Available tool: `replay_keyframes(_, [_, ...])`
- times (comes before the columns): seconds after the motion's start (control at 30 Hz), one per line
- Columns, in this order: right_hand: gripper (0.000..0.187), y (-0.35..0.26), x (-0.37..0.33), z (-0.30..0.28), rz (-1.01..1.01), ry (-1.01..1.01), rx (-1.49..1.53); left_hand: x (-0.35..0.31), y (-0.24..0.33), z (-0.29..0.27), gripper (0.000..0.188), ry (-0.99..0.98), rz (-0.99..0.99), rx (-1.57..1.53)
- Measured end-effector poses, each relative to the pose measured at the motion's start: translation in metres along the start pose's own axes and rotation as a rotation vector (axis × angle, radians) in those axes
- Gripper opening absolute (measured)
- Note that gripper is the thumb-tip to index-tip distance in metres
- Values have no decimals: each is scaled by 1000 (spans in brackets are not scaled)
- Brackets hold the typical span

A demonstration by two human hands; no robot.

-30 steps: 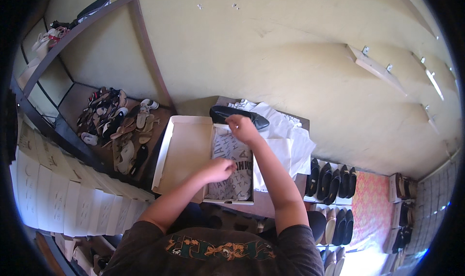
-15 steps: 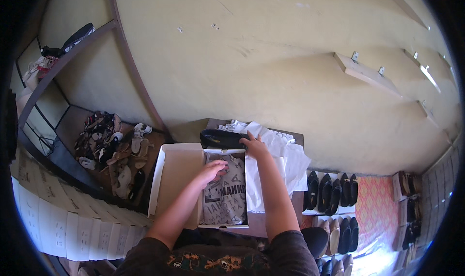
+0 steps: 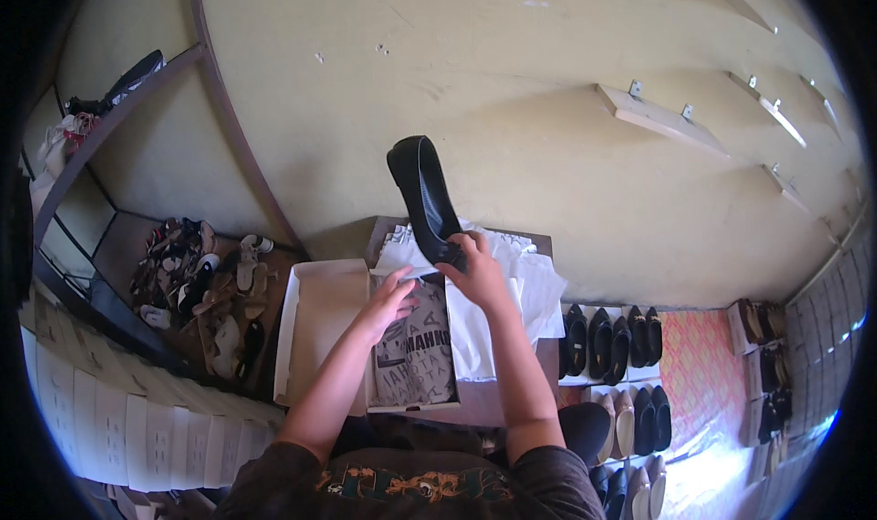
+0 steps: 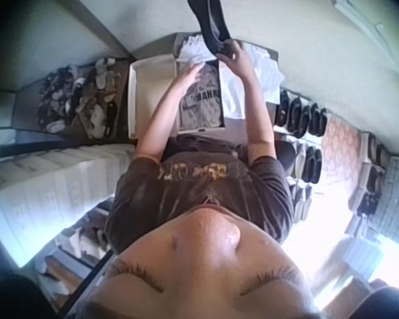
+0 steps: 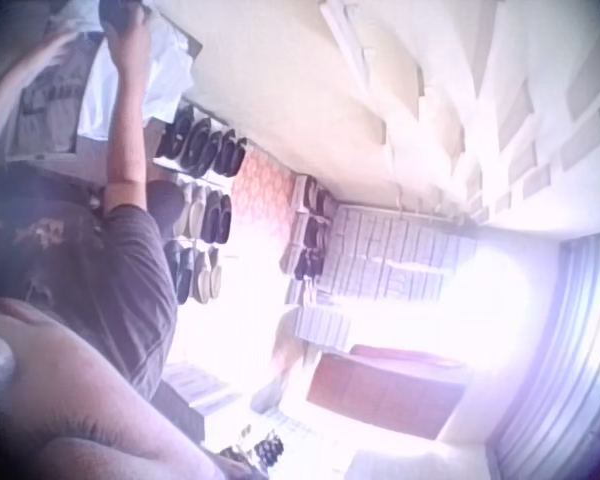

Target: The person sits on the floor and packs pairs of shoes into white cardboard boxes. They place tissue paper into each box, insert a pair of shoes, fold the tissue over, and close the box. The process is repeated for multiple pairs, including beige and black shoes.

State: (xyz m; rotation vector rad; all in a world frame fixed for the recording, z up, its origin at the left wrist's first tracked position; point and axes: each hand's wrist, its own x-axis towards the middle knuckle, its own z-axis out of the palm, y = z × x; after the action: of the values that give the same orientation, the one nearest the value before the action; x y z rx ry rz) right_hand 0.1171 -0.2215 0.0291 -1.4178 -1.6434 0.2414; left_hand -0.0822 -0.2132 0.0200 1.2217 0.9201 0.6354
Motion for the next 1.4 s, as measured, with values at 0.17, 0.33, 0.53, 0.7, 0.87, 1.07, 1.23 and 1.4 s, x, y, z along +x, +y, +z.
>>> replay_keyframes(0.17, [52,-71,-58,-9,30,-137,89,-21,-7,23,61,192,432,-121])
replay_keyframes(0.33, [72,-110,-106,-31,-103,-299,63,-82,-34,20,52,54,239,-239])
replay_keyframes(0.53, [72,-120,-132,-28,-281,-450,54,-113,-78,24,49,-43,-75,-438])
replay_keyframes(0.7, [68,-127,-123,-27,-215,-499,64,-133,-85,10,50,-55,176,676])
replay_keyframes(0.87, [69,-126,-114,-23,-227,-573,-86,-161,-30,15,65,-227,-108,1172])
replay_keyframes(1.07, [68,-127,-104,-2,-281,-631,-244,-166,-47,10,86,-258,36,1475])
replay_keyframes(1.23, [70,-131,-102,26,-270,-745,-373,-157,-60,4,84,-180,178,1559])
replay_keyframes(1.4, [69,-128,-108,38,-266,-684,-338,-149,-73,-1,86,-122,284,1665])
